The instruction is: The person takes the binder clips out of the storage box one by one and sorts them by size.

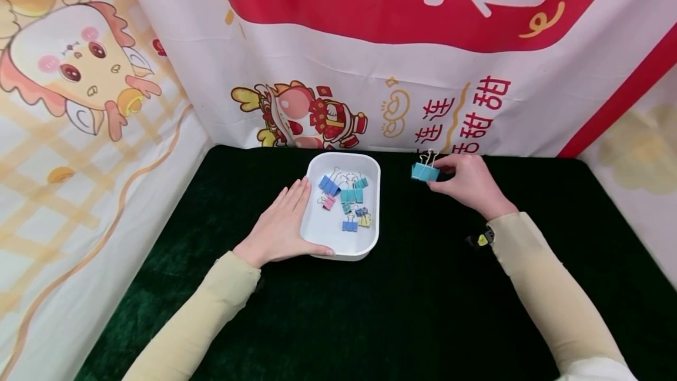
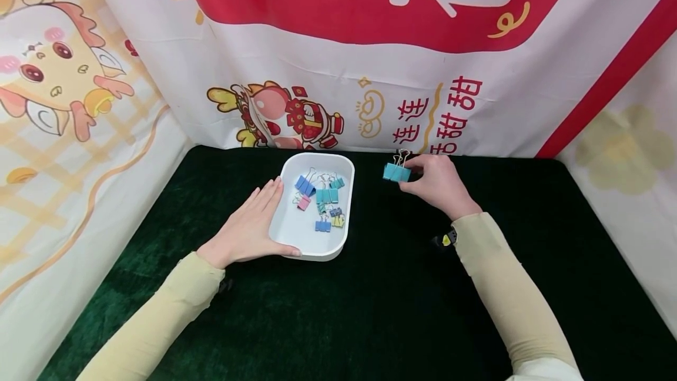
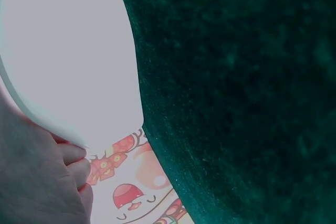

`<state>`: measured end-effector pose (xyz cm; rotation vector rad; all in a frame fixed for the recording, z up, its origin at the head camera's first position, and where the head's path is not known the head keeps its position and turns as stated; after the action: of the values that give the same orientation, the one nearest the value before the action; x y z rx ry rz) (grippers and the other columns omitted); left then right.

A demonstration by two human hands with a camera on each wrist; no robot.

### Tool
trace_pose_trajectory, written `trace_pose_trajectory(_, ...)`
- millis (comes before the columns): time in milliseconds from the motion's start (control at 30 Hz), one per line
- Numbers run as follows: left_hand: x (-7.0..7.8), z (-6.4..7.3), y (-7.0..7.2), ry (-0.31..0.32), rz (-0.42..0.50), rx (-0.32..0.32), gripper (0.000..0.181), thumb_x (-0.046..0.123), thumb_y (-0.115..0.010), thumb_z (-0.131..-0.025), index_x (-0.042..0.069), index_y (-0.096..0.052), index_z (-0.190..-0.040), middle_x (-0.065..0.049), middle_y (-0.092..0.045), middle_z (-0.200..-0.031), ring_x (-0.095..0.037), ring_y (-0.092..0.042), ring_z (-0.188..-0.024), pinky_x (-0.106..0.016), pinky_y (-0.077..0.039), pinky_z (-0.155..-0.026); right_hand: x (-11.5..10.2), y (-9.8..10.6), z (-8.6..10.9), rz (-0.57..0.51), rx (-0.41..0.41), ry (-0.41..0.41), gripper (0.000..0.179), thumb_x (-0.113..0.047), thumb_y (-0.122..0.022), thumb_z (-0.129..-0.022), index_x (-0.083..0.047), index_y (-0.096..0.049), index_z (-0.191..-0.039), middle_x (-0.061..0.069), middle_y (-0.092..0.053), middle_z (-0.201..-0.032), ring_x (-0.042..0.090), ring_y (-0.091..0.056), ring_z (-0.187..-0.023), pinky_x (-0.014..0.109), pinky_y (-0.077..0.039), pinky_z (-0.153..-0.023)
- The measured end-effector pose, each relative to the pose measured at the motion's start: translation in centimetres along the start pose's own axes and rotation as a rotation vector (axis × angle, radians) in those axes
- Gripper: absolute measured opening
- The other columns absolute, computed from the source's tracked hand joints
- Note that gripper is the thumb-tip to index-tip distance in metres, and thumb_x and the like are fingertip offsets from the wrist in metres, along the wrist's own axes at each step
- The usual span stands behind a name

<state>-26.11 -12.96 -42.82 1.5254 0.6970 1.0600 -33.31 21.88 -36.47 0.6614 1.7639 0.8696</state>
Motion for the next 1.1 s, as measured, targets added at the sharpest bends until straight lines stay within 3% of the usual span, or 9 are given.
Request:
trace_pose_trajectory(267,0.1,0.0,0.0,-0.006,-0.003,-0.001,0.14,0.098,-0.051,-0.065,0.012,-0.002,-0.164,-0.006,-0.003,-0.17,-0.02,0.0,-0.155,-0.041,-0.003,-0.123,2.0,-0.3,-0.3,0.019,-0.03,-0.033,0.039,-0.018,-0.086,-0.08,0.0,-0.076,-0.113,0.016,-0.073,-0.108,0.029,-0.067,-0.098,0.05,-0.055,-0.086)
trace_pose_trajectory(533,0.0,0.0,-0.1,-0.002,-0.006,-0.006,0.141,0.099,-0.05,-0.064,0.012,-0.002,-0.164,-0.006,-0.004,-0.17,-0.019,0.0,-0.155,-0.041,-0.003,-0.123,4.1,-2.5,-0.7,0.02,-0.139,-0.063,0.038,-0.019,-0.083,-0.081,-0.001,-0.075,-0.114,0.014,-0.073,-0.106,0.028,-0.066,-0.095,0.048,-0.055,-0.084)
trace_pose_trajectory(900,-0.2,0.0,-0.2,0.005,0.005,-0.011,0.141,0.096,-0.056,-0.065,0.014,0.0,-0.164,-0.004,-0.001,-0.17,-0.018,0.002,-0.154,-0.041,-0.002,-0.123,4.7,-5.1,-1.5,0.024,-0.19,-0.055,0.038,-0.017,-0.084,-0.08,-0.001,-0.076,-0.114,0.013,-0.074,-0.105,0.026,-0.068,-0.093,0.046,-0.056,-0.082)
trace_pose_trajectory(1100,-0.1,0.0,-0.1,-0.001,0.0,-0.007,0.141,0.098,-0.053,-0.065,0.014,0.001,-0.164,-0.005,-0.002,-0.17,-0.019,0.001,-0.154,-0.042,-0.003,-0.123,4.8,-5.8,-1.6,0.026,-0.206,-0.076,0.039,-0.017,-0.084,-0.08,-0.001,-0.075,-0.115,0.013,-0.073,-0.106,0.025,-0.068,-0.093,0.045,-0.056,-0.081)
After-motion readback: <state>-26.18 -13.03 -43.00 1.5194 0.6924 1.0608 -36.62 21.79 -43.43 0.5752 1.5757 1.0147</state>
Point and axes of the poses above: each hand's wrist, its own z-axis away from the middle knuckle, its own y-axis out of the back of the hand, x = y × z, the point moved 9 cm from there along -z, towards the middle knuckle
